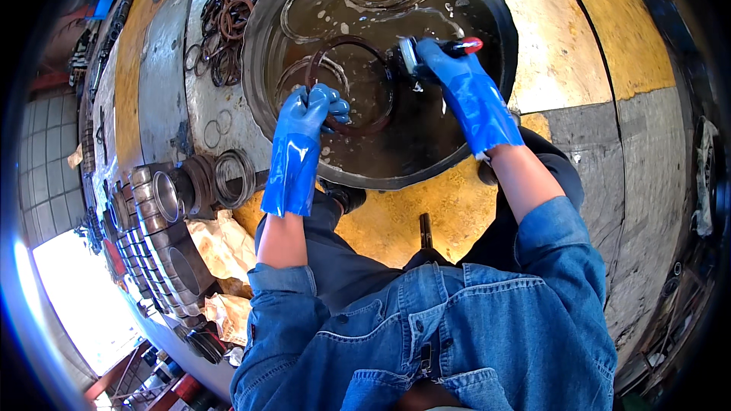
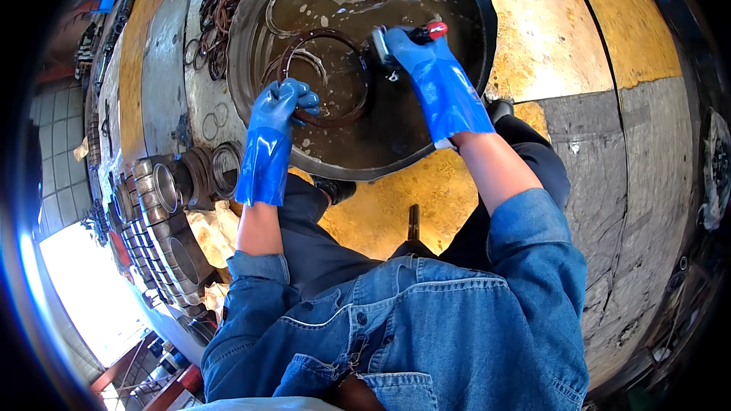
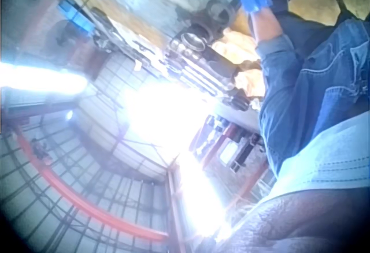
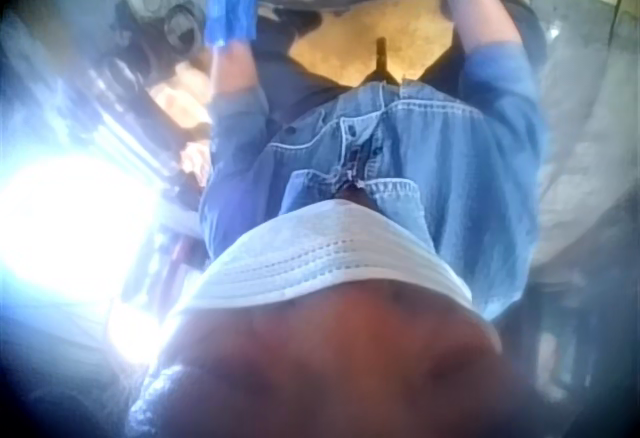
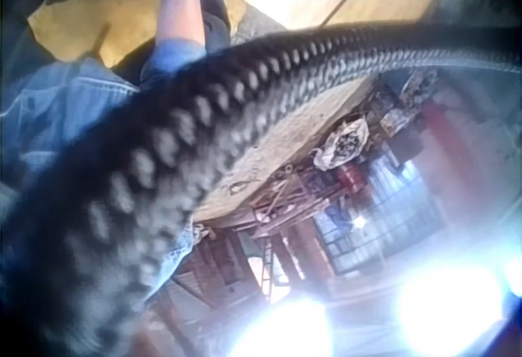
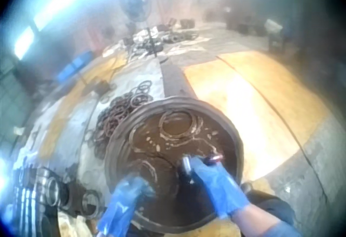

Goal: The person cleans metal rings in a basin of liquid using a brush. They pick up the rings one at a time, scrub the surfaces with the brush, and submerge them back in the liquid.

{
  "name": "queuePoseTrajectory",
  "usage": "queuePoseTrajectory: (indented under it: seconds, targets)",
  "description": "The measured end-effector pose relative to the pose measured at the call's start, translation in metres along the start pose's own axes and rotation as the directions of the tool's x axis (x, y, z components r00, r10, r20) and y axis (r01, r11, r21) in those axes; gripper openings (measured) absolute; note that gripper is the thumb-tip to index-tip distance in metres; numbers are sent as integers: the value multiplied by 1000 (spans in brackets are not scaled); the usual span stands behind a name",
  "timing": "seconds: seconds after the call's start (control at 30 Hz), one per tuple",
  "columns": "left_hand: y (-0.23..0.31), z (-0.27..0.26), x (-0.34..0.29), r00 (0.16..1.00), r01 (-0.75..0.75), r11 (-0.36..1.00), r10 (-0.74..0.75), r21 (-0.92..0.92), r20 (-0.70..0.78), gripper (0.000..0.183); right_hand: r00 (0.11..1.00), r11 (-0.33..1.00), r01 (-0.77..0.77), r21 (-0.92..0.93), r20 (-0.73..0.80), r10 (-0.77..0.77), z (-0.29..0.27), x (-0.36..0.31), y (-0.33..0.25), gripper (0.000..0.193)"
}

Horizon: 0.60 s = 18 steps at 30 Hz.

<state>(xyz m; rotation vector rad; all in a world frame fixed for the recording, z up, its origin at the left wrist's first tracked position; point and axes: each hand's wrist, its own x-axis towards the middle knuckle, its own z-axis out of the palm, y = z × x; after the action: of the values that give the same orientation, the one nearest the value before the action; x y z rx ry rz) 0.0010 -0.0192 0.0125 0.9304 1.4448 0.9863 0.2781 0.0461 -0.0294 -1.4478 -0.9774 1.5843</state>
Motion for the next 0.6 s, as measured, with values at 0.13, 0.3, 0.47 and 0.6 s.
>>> queuePoseTrajectory:
  seconds: [0.13,0.3,0.47,0.6]
  targets:
    - [-7,1,1,993,26,993,-39,114,110,31,977,958,138,252,125,-173,29,-25,-34,31]
    - [-3,13,-6,991,6,997,-17,82,135,31,978,948,201,246,-3,-207,38,-17,-39,32]
    - [0,19,-13,995,-79,995,74,66,71,27,871,816,486,-314,99,-481,-15,-15,27,25]
    - [-10,17,-5,980,-199,975,198,99,22,27,870,855,478,-199,242,-430,-9,-15,59,35]
